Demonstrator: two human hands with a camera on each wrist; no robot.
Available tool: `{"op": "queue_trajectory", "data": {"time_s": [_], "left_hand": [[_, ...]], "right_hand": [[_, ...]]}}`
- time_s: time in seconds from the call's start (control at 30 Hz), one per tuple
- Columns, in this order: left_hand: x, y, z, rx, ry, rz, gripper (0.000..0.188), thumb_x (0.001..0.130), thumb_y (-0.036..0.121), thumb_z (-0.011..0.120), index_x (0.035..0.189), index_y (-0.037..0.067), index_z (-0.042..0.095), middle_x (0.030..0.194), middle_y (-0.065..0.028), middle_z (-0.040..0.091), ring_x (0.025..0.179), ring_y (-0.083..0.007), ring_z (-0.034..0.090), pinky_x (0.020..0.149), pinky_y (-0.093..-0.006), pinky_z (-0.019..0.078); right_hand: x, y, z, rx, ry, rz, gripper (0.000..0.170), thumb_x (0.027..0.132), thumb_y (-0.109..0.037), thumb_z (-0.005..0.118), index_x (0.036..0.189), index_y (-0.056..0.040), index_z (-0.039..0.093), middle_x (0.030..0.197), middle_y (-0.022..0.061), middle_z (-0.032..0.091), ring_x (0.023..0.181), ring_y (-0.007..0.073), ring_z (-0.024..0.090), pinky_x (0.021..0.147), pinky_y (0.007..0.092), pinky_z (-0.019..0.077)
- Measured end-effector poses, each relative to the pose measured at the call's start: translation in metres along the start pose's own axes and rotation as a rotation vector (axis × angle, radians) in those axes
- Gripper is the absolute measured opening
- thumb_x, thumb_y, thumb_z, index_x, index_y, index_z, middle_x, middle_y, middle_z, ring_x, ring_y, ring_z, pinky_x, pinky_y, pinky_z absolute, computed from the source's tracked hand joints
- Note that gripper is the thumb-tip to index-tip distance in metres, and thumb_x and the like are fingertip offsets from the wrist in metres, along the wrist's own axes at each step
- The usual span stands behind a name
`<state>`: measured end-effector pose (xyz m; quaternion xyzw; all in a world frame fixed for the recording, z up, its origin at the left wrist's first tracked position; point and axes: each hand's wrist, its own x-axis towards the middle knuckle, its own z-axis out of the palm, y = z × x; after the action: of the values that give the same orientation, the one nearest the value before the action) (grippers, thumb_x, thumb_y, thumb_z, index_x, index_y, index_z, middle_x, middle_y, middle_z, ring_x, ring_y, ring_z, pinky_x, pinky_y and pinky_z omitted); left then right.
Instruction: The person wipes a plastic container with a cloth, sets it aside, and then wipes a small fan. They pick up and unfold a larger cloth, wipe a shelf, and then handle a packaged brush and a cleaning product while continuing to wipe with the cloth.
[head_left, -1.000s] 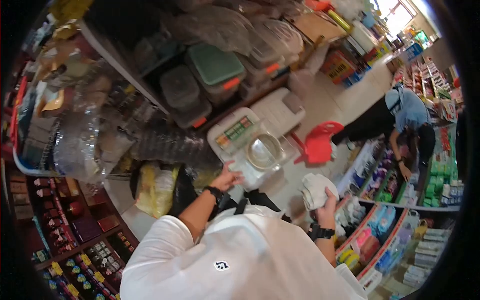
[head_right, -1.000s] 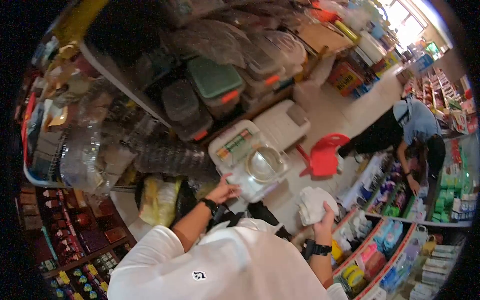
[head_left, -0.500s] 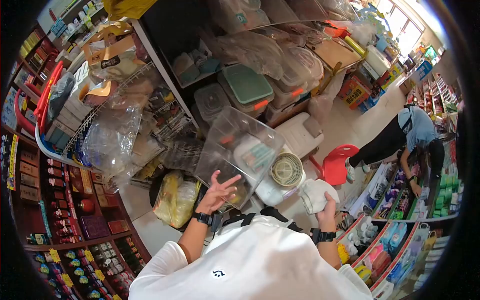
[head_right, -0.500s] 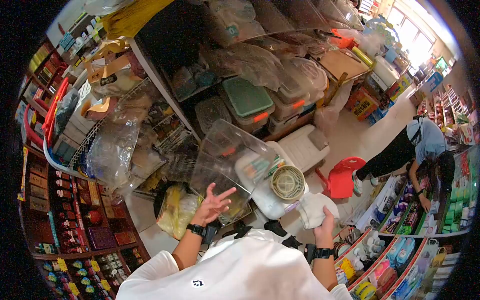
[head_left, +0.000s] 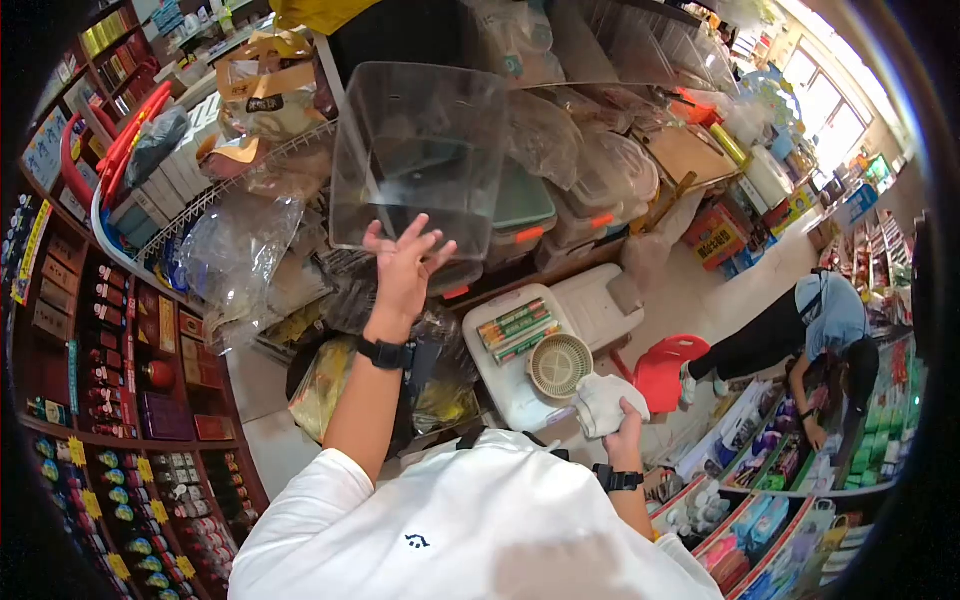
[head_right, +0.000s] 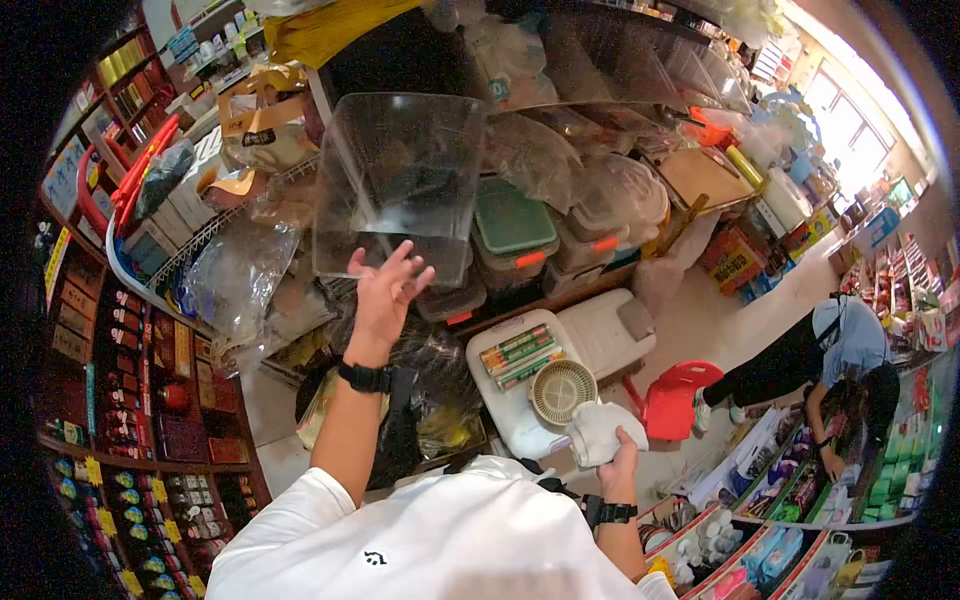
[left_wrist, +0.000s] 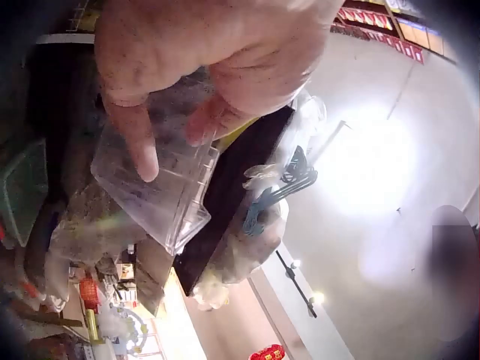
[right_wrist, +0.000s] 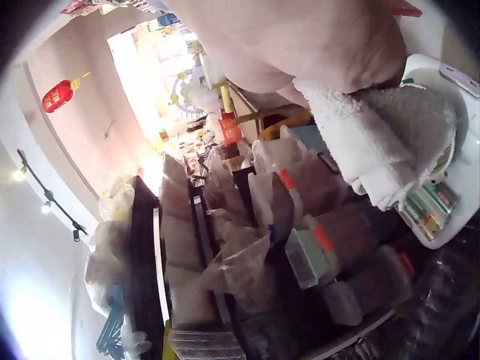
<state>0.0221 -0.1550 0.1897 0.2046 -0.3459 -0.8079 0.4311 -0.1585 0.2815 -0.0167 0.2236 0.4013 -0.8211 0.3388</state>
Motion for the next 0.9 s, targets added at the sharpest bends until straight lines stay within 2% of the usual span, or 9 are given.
{"op": "queue_trajectory", "data": {"time_s": [0.07, 0.1, 0.2, 0.23, 0.47, 0.53, 0.67, 0.7, 0.9], "left_hand": [[0.021, -0.001, 0.013, -0.089, 0.076, 0.046, 0.091, 0.089, -0.009, 0.064, 0.147, 0.027, 0.003, 0.144, -0.0279, 0.042, 0.105, -0.0274, 0.064, 0.096, -0.0539, 0.0599], [0.028, 0.0, 0.021, -0.038, 0.081, 0.06, 0.08, 0.092, -0.003, 0.067, 0.143, 0.011, 0.008, 0.146, -0.0281, 0.038, 0.115, -0.032, 0.06, 0.1, -0.0488, 0.0607], [0.065, -0.016, 0.023, -0.094, 0.054, 0.095, 0.07, 0.092, -0.003, 0.067, 0.141, 0.003, 0.016, 0.137, -0.0253, 0.044, 0.114, -0.0327, 0.061, 0.1, -0.0496, 0.0614], [0.065, -0.015, 0.037, -0.071, 0.099, 0.131, 0.055, 0.095, -0.001, 0.065, 0.135, -0.004, 0.028, 0.131, -0.0229, 0.046, 0.113, -0.0345, 0.061, 0.101, -0.0485, 0.0616], [0.132, -0.021, 0.048, -0.08, 0.05, 0.074, 0.046, 0.101, 0.004, 0.056, 0.138, -0.01, 0.033, 0.138, -0.0241, 0.041, 0.124, -0.0398, 0.056, 0.109, -0.0458, 0.0571], [0.141, -0.016, 0.063, -0.109, 0.15, 0.125, 0.016, 0.095, -0.003, 0.058, 0.1, 0.0, 0.042, 0.08, -0.0038, 0.052, 0.078, -0.0248, 0.062, 0.098, -0.0555, 0.0589], [0.164, -0.008, 0.085, -0.204, 0.187, 0.142, 0.018, 0.095, -0.004, 0.056, 0.108, -0.002, 0.044, 0.102, -0.0101, 0.052, 0.09, -0.0267, 0.06, 0.1, -0.0509, 0.0599], [0.173, -0.005, 0.085, -0.201, 0.161, 0.125, 0.064, 0.104, 0.005, 0.05, 0.155, -0.01, 0.013, 0.139, -0.0248, 0.04, 0.119, -0.0376, 0.057, 0.111, -0.0488, 0.0549], [0.207, -0.013, 0.089, -0.094, 0.174, 0.175, 0.059, 0.104, 0.005, 0.05, 0.153, -0.009, 0.02, 0.134, -0.0222, 0.041, 0.113, -0.0349, 0.058, 0.111, -0.0485, 0.0555]], "right_hand": [[0.011, -0.006, -0.004, -0.045, 0.006, -0.059, 0.049, 0.098, -0.016, 0.053, 0.143, 0.0026, 0.049, 0.143, 0.0197, 0.058, 0.131, 0.037, 0.057, 0.114, 0.0489, 0.0437], [0.014, -0.01, -0.007, -0.039, 0.005, -0.048, 0.049, 0.098, -0.016, 0.053, 0.143, 0.0026, 0.049, 0.143, 0.0197, 0.058, 0.131, 0.037, 0.057, 0.114, 0.0489, 0.0437], [0.021, -0.027, -0.012, -0.03, -0.049, -0.018, 0.049, 0.099, -0.015, 0.053, 0.144, 0.0029, 0.048, 0.143, 0.0202, 0.057, 0.131, 0.0374, 0.056, 0.115, 0.0498, 0.0423], [0.021, -0.031, -0.014, -0.024, -0.027, -0.028, 0.049, 0.099, -0.014, 0.054, 0.144, 0.003, 0.047, 0.143, 0.0206, 0.057, 0.13, 0.0379, 0.057, 0.114, 0.0507, 0.0435], [0.016, -0.049, -0.043, -0.034, 0.087, -0.004, 0.047, 0.099, -0.013, 0.055, 0.142, 0.0034, 0.047, 0.14, 0.0211, 0.058, 0.126, 0.038, 0.059, 0.111, 0.0516, 0.046], [0.017, -0.049, -0.051, -0.038, 0.113, 0.015, 0.047, 0.099, -0.013, 0.055, 0.142, 0.0033, 0.047, 0.139, 0.0208, 0.059, 0.126, 0.0382, 0.059, 0.11, 0.0518, 0.0465], [0.019, -0.041, -0.067, -0.06, 0.118, -0.049, 0.045, 0.099, -0.012, 0.055, 0.141, 0.0035, 0.048, 0.136, 0.0203, 0.06, 0.124, 0.0387, 0.061, 0.108, 0.0519, 0.0486], [0.021, -0.04, -0.067, -0.064, 0.145, -0.057, 0.044, 0.099, -0.011, 0.055, 0.14, 0.0037, 0.049, 0.135, 0.0202, 0.061, 0.122, 0.0389, 0.061, 0.106, 0.052, 0.0495], [0.025, -0.034, -0.07, -0.065, 0.204, -0.07, 0.041, 0.098, -0.01, 0.057, 0.137, 0.0034, 0.052, 0.132, 0.0197, 0.063, 0.118, 0.0384, 0.064, 0.101, 0.0528, 0.0532]]}}
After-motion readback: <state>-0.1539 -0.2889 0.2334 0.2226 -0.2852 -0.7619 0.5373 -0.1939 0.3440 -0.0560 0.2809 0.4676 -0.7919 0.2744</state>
